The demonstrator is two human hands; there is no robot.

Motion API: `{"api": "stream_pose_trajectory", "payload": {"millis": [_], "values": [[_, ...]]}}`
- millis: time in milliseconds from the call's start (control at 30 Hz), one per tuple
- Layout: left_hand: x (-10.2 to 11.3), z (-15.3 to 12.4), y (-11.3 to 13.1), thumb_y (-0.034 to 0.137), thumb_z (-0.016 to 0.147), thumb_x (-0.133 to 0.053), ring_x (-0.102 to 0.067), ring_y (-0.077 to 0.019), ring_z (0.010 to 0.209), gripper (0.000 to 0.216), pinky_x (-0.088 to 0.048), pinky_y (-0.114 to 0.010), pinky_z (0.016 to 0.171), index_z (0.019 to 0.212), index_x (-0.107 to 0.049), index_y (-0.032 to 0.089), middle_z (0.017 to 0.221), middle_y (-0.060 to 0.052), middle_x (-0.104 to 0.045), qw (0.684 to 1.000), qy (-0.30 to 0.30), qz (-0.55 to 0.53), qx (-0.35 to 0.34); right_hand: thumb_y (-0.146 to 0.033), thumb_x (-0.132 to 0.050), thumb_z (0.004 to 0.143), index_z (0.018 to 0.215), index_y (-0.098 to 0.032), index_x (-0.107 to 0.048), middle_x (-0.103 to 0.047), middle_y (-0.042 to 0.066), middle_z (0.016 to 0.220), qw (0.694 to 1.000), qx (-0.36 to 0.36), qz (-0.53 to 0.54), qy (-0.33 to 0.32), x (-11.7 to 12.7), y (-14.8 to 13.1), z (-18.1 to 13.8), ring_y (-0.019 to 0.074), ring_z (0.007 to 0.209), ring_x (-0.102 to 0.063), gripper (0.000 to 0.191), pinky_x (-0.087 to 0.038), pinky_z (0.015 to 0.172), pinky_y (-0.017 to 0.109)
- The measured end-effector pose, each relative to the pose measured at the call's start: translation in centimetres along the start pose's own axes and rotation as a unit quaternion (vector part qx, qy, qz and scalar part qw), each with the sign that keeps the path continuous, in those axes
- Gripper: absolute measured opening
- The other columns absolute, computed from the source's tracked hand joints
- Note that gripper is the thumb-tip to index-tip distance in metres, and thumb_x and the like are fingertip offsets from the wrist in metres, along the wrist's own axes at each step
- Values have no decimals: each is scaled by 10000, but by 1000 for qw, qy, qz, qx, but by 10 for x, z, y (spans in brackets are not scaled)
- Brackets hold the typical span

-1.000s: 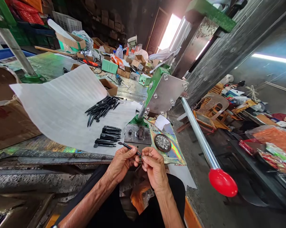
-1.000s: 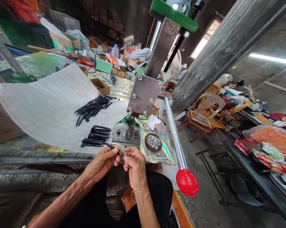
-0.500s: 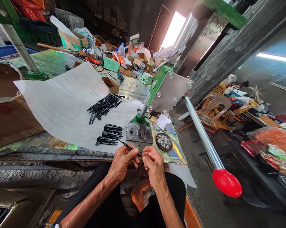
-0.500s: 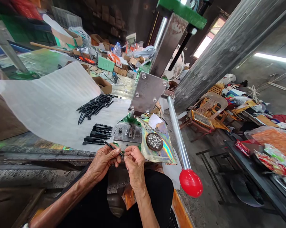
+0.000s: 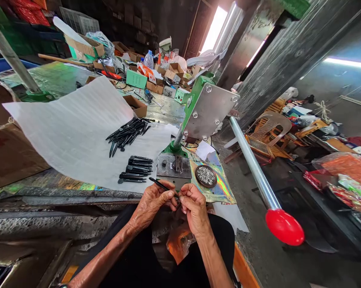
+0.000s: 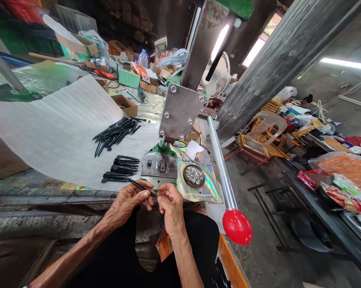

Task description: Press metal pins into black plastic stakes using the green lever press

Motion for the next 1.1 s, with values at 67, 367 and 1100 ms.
{"api": "stream_pose_trajectory", "payload": {"millis": [67,367,1100], "values": [[-1,2,0,389,722,-748,-636,-185,597,358,-547,-305,576,905,-591,125,694,-71,-664,1000,-27,11,5,-202,-599,696,829,-207,-567,-536,-45,696,1000,-3,6,-1,0,0,1,57,461,-327,137,-215,435,219],[3,15,7,444,639,-779,-584,-151,502,392,-510,-260,512,783,-612,120,591,-39,-623,998,18,57,20,-253,-612,721,850,-207,-577,-535,-52,665,999,17,-22,24,0,0,14,60,454,-330,141,-256,437,219],[21,100,24,327,704,-600,-560,-144,480,171,-457,-232,470,732,-561,163,549,-9,-590,968,57,234,-76,-253,-686,585,818,-183,-591,-632,14,690,991,-1,54,120,26,-13,44,75,487,-408,261,-282,421,196]]}}
Point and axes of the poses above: each hand's wrist, its own z-axis towards the middle knuckle, its own x-axis out of the back of the hand, y = z × x, the point moved 7 cm from there along z, towards the middle knuckle
